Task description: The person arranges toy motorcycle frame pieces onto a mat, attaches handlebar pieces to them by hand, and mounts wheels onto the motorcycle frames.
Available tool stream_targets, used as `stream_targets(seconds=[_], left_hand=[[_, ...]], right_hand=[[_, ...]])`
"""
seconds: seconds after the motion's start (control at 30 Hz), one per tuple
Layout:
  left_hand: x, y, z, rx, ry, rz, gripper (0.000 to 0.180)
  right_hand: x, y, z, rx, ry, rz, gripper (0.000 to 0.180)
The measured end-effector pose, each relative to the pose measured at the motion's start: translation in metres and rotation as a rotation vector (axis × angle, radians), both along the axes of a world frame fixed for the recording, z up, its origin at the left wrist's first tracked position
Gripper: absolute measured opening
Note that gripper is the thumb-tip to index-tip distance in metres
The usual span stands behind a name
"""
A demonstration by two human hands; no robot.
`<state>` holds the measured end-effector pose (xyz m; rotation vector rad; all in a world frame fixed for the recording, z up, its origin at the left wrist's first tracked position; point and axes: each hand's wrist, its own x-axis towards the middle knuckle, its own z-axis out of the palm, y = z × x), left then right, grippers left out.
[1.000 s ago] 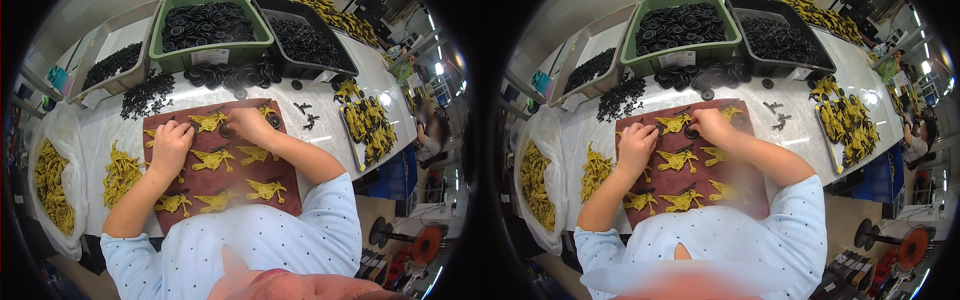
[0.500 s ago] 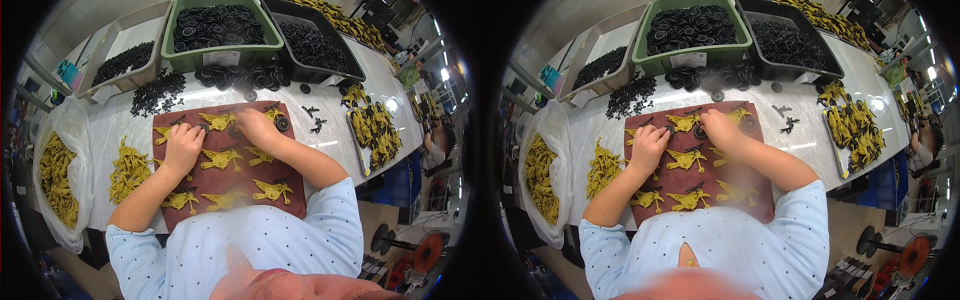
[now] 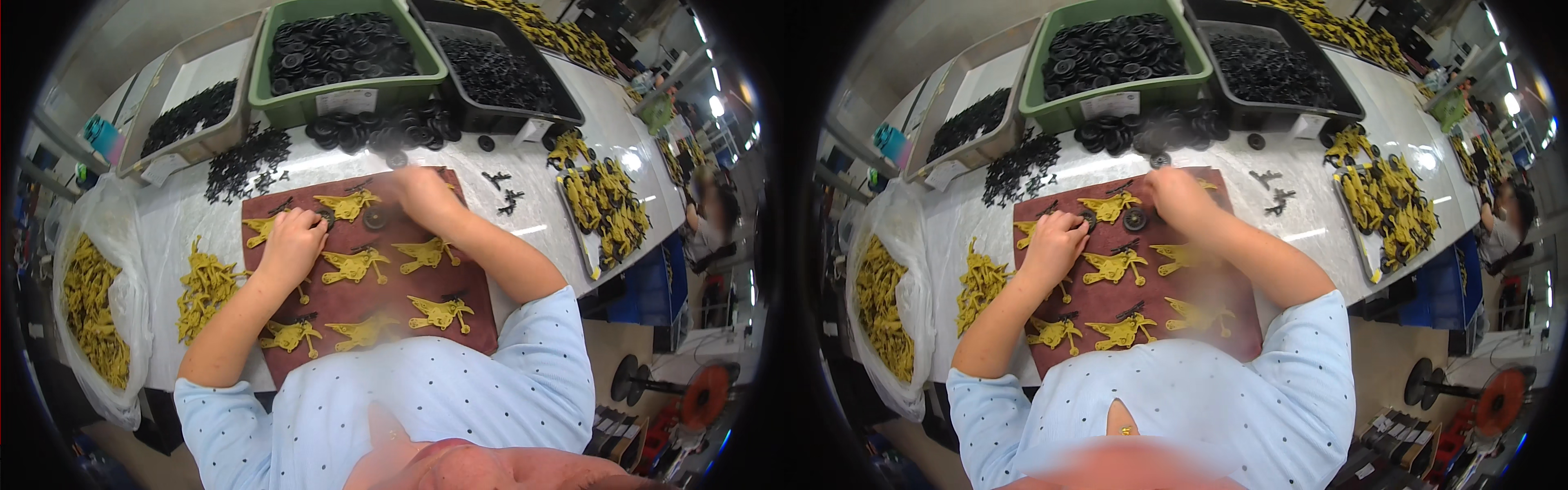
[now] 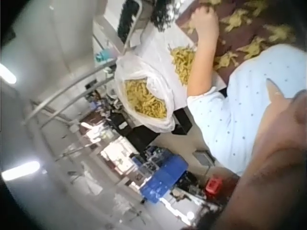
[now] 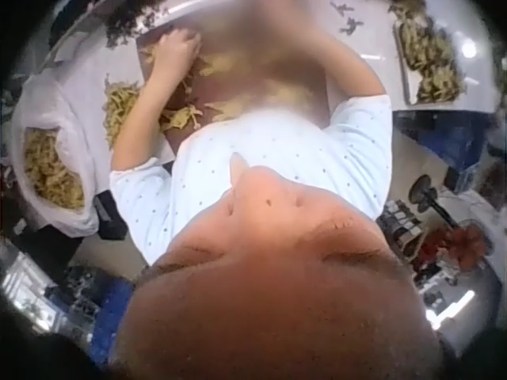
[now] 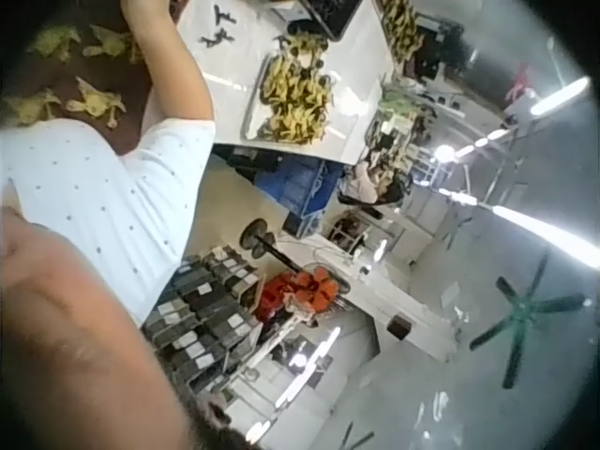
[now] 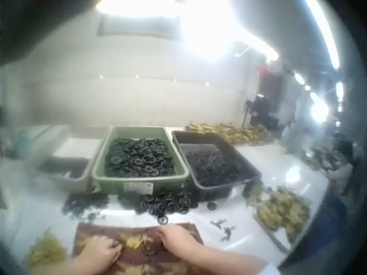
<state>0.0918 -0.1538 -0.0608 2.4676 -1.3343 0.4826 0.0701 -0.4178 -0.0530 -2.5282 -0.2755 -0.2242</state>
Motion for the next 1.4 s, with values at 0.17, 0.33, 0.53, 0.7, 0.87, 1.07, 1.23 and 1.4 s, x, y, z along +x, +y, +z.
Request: stream_targets(seconds=[0.17, 0.33, 0.53, 0.7, 0.87, 1.07, 1.23, 1.4], left_hand=[[0.018, -0.005, 0.019, -0.149, 0.092, 0.073, 0.011], [0.078, -0.033, 0.008, -0.156, 0.112, 0.064, 0.013], [0.095, -0.121, -0.004, -0.057, 0.038, -0.272, 0.023], [0.101, -0.151, -0.012, 0.231, -0.2, -0.272, 0.014], [0.107, -0.13, 0.006, -0.083, -0.047, -0.256, 0.016], [0.087, -0.019, 0.042, -0.435, 0.438, 0.185, 0.015], [0.03, 0.066, 0.053, -0.359, 0.625, 0.496, 0.019], [0.0, 0.087, 0.038, -0.374, 0.654, 0.583, 0.015]], right_hand=[[0.04, -0.116, -0.01, -0.242, -0.253, -0.481, 0.012], [0.034, -0.167, -0.033, -0.433, -0.1, -0.455, 0.02], [0.037, -0.165, -0.028, -0.534, -0.014, -0.501, 0.021], [0.023, -0.121, 0.0, -0.037, -0.221, -0.441, 0.016], [0.012, -0.052, 0.036, 0.113, -0.193, -0.225, 0.016], [0.006, 0.041, 0.041, 0.408, 0.208, 0.135, 0.018], [0.019, 0.102, 0.038, 0.401, 0.487, 0.18, 0.018], [0.033, 0.124, 0.006, 0.125, 0.213, 0.305, 0.018]])
